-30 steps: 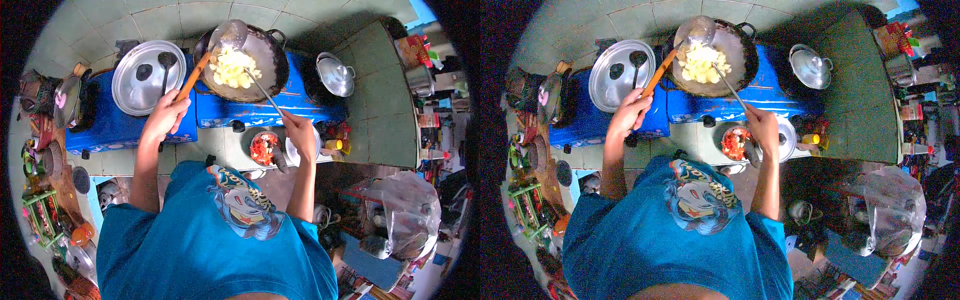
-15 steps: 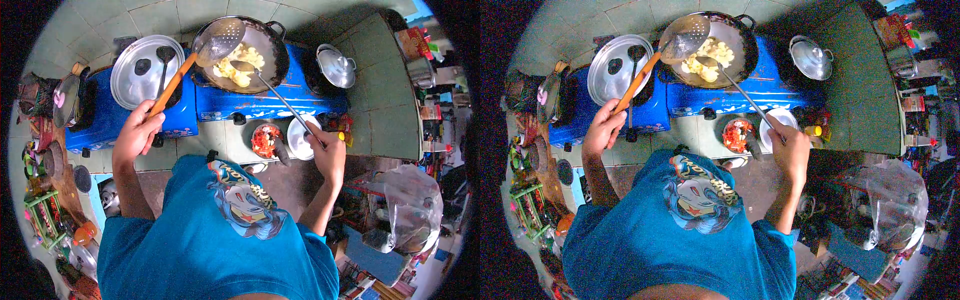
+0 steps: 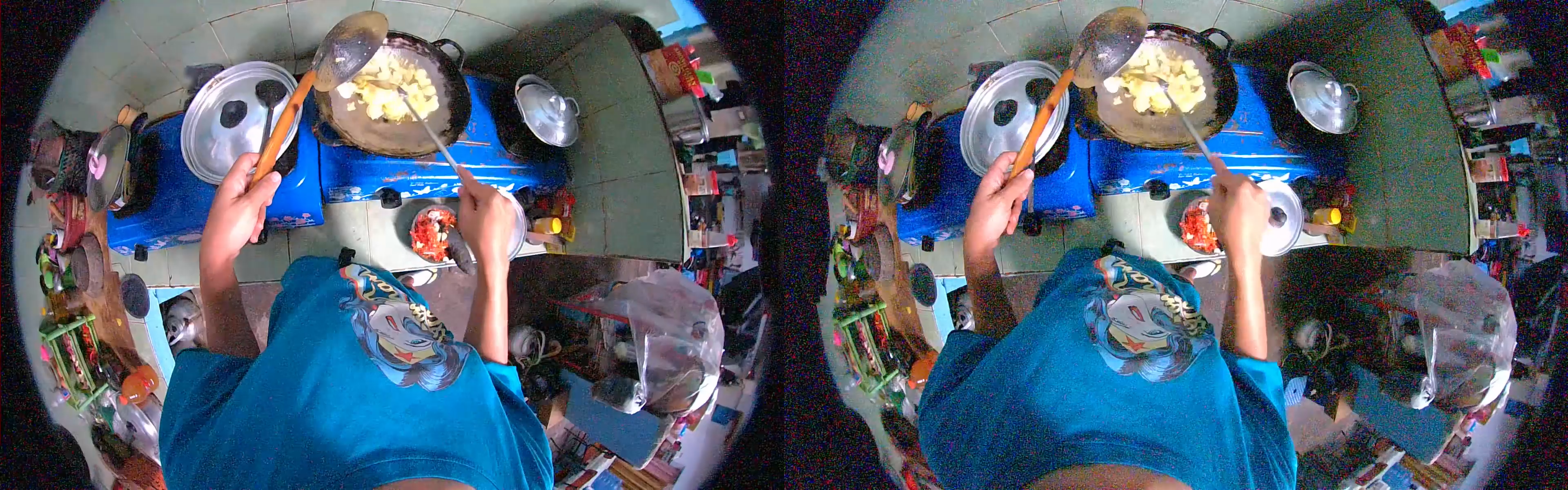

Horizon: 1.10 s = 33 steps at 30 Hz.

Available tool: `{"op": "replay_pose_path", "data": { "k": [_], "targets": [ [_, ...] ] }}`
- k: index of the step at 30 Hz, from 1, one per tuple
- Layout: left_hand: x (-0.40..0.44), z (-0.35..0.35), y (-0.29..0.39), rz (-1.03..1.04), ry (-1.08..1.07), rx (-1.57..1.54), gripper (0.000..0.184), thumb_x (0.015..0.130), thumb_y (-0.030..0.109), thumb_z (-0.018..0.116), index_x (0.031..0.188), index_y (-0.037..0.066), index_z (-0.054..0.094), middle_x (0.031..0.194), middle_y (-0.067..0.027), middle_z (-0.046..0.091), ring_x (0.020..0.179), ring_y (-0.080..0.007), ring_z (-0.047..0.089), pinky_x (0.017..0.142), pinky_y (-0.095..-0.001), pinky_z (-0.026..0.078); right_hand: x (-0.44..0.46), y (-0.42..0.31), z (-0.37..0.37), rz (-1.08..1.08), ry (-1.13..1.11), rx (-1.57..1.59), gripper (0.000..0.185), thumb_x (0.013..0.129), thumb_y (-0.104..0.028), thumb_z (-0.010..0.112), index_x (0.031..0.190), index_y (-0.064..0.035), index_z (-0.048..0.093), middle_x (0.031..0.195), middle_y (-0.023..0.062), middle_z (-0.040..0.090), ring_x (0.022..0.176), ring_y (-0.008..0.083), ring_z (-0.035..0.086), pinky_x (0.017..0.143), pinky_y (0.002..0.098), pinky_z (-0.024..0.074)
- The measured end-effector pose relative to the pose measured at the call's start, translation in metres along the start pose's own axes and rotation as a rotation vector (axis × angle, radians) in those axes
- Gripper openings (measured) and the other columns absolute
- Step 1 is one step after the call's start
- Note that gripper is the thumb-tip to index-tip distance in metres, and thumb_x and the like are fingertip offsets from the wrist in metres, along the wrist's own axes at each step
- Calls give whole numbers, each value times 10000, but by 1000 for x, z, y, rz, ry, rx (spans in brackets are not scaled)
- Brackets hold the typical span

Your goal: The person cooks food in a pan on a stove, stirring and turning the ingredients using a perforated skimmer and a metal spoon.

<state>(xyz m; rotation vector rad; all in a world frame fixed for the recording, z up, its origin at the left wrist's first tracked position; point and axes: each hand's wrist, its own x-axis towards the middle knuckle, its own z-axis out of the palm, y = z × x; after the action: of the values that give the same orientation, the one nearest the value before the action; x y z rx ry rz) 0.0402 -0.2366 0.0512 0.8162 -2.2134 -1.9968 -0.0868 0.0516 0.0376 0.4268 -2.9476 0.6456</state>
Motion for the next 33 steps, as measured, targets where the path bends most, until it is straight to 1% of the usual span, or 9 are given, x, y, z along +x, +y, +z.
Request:
{"op": "replay_pose_path", "data": {
  "k": [2, 4, 6, 10, 13, 19, 25, 30, 33],
  "targets": [
    [0, 2, 2, 1, -3, 1, 194, 900, 179, 522, 1055, 78, 466, 609, 40, 429, 325, -21, 314, 257, -185, 230, 2, 5, 19, -115, 45, 11, 300, 799, -123, 549, 1070, -208, 646, 697, 164, 603, 620, 332, 598, 554, 428, 460],
    [2, 3, 4, 5, 4, -3, 191, 900, 181, 523, 1051, 79, 467, 608, 40, 429, 325, -22, 316, 257, -185, 231, 8, 7, 18, -88, 20, -24, 295, 799, -131, 548, 1070, -197, 645, 681, 174, 600, 616, 336, 600, 550, 430, 462],
    [1, 4, 3, -14, -13, -11, 190, 899, 180, 525, 1049, 78, 469, 607, 39, 430, 328, -22, 322, 259, -184, 235, 11, 5, 13, 70, -34, -51, 293, 779, -131, 601, 1060, -189, 656, 714, 185, 618, 623, 326, 612, 576, 395, 466],
    [7, 9, 3, -10, 4, 24, 200, 899, 183, 526, 1056, 76, 466, 607, 37, 430, 331, -22, 325, 260, -183, 240, 9, -3, 19, -2, -10, 17, 280, 780, -147, 604, 1053, -184, 660, 704, 189, 617, 611, 335, 606, 576, 390, 469],
    [6, 9, 5, -23, 5, 3, 211, 897, 182, 529, 1067, 74, 465, 608, 35, 430, 334, -24, 329, 262, -185, 242, -2, 2, 7, 49, -30, 94, 278, 778, -158, 607, 1049, -187, 663, 678, 186, 610, 605, 337, 603, 570, 395, 465],
    [7, 11, 8, -24, 9, 35, 286, 880, 209, 554, 1086, 43, 446, 627, 7, 444, 364, -40, 374, 281, -200, 284, 8, 0, 32, 17, 10, 28, 269, 789, -152, 595, 1048, -177, 661, 677, 182, 610, 607, 340, 604, 564, 405, 461],
    [7, 9, 4, -8, 3, 32, 258, 884, 211, 549, 1074, 64, 453, 631, 8, 446, 364, -41, 375, 281, -203, 288, 2, 7, 21, -14, 23, 123, 265, 802, -126, 570, 1048, -165, 659, 666, 221, 592, 594, 360, 607, 555, 434, 477],
    [6, 13, 6, -22, 54, 109, 223, 892, 185, 533, 1081, 94, 456, 617, 36, 431, 359, -28, 349, 276, -188, 258, 12, 10, 35, 16, 77, 76, 250, 809, -168, 570, 1039, -172, 666, 654, 213, 590, 571, 352, 601, 534, 428, 467],
    [5, 15, 6, -32, 88, 199, 234, 888, 199, 536, 1087, 104, 456, 617, 31, 433, 370, -35, 361, 280, -195, 269, 2, 2, 20, 16, 5, 126, 272, 805, -149, 563, 1062, -161, 654, 636, 206, 582, 536, 339, 589, 519, 419, 459]
  ]
}}
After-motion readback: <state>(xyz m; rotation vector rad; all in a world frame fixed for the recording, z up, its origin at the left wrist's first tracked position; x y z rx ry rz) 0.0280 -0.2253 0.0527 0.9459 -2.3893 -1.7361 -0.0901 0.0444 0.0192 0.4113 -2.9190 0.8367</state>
